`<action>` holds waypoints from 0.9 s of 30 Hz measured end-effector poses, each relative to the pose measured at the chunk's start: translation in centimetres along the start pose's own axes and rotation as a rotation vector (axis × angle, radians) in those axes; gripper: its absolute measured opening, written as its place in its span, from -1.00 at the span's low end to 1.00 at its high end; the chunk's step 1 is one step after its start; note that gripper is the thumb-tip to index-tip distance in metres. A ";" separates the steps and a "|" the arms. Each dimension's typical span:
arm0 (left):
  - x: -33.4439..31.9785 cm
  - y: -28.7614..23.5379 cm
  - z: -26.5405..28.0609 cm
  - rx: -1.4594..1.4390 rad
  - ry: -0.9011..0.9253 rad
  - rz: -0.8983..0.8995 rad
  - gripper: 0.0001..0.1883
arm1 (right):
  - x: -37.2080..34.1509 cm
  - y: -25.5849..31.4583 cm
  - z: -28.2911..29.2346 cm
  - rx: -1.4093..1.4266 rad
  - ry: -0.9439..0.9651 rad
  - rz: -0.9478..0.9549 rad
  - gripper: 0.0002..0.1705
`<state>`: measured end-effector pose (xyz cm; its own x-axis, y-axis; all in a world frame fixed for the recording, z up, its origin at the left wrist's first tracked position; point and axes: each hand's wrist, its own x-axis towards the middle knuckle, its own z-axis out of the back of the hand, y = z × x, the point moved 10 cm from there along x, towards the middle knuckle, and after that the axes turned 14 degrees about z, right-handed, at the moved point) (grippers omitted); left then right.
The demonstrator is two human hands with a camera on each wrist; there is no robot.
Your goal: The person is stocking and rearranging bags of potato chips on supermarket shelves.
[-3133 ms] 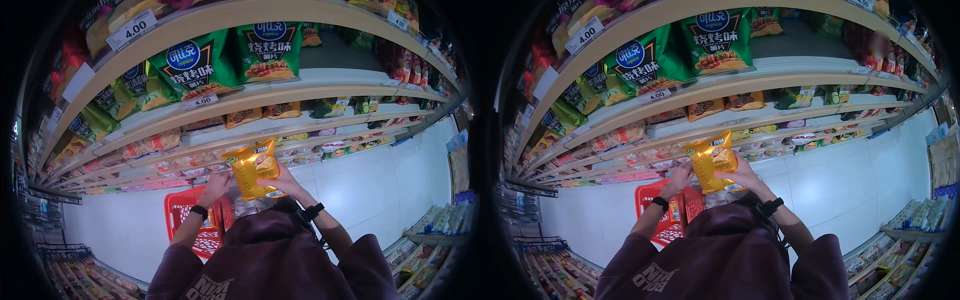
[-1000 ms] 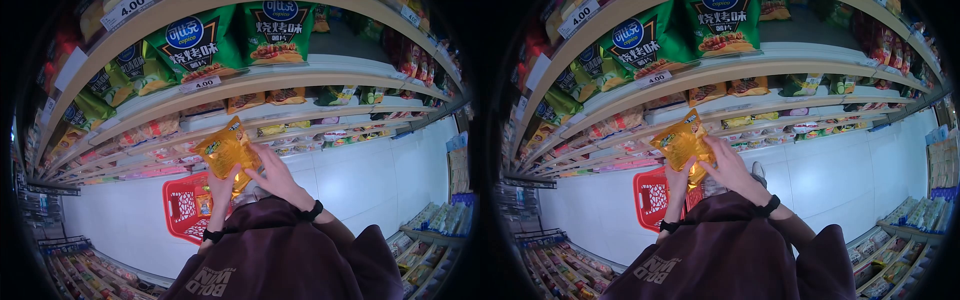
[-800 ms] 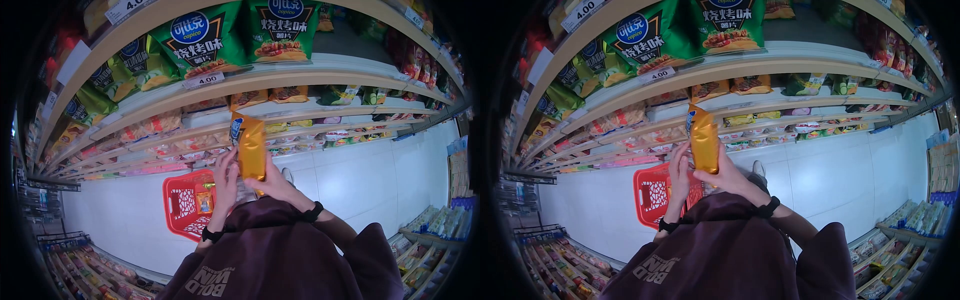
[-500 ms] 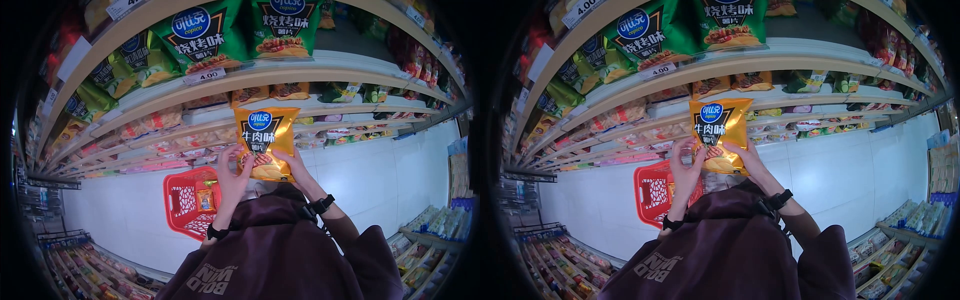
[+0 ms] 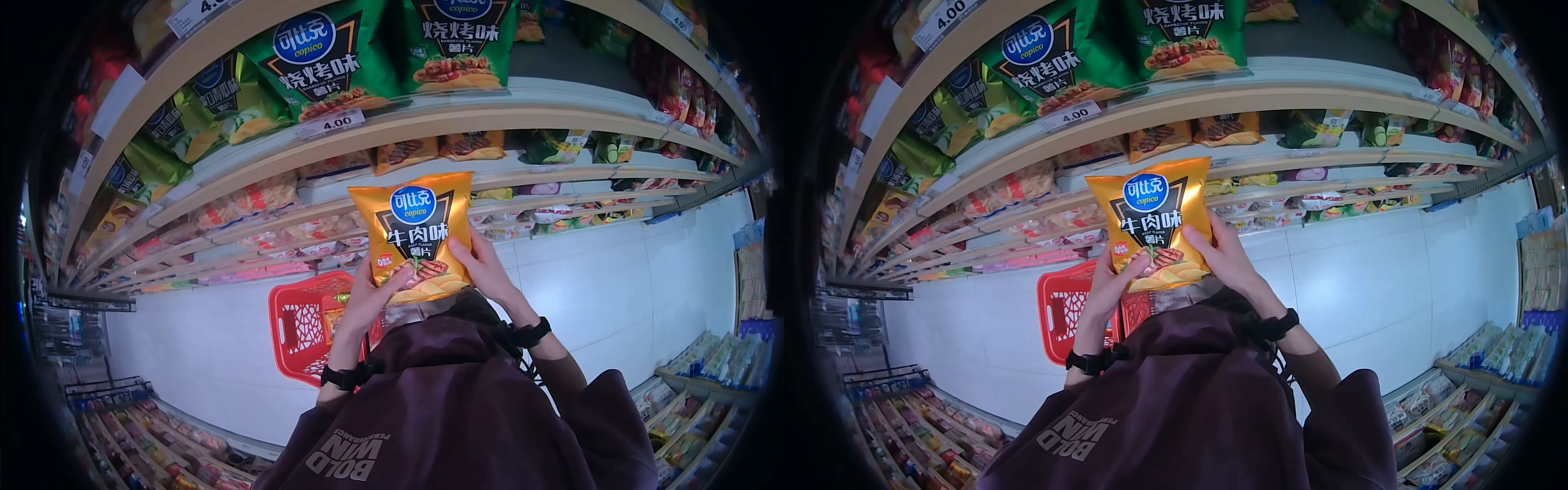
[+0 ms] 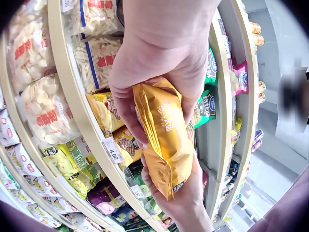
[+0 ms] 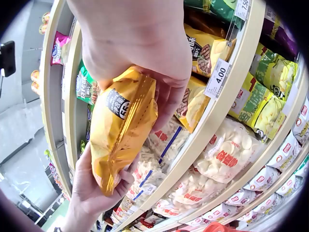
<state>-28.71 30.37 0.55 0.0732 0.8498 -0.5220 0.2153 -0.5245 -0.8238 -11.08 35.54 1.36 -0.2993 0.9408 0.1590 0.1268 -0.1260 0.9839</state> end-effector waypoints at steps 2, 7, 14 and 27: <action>-0.1 -0.3 0.3 -0.001 -0.028 -0.017 -0.38 | 0.2 0.0 0.9 -0.135 0.015 0.017 -0.51; 0.4 -0.1 1.3 -0.116 -0.060 0.006 -0.41 | 1.0 5.6 1.7 -0.789 0.101 0.485 -0.33; 1.3 2.0 0.8 -0.188 0.009 0.096 -0.16 | -0.4 7.0 -2.7 -1.009 0.475 0.661 -0.17; 0.1 -1.1 -2.0 0.098 0.308 0.043 -0.20 | -1.1 1.8 0.5 -0.264 0.122 0.086 -0.42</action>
<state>-26.96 31.18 1.84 0.3749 0.7947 -0.4773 0.1118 -0.5499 -0.8277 -10.05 34.47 2.93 -0.4114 0.8804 0.2358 -0.0890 -0.2962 0.9510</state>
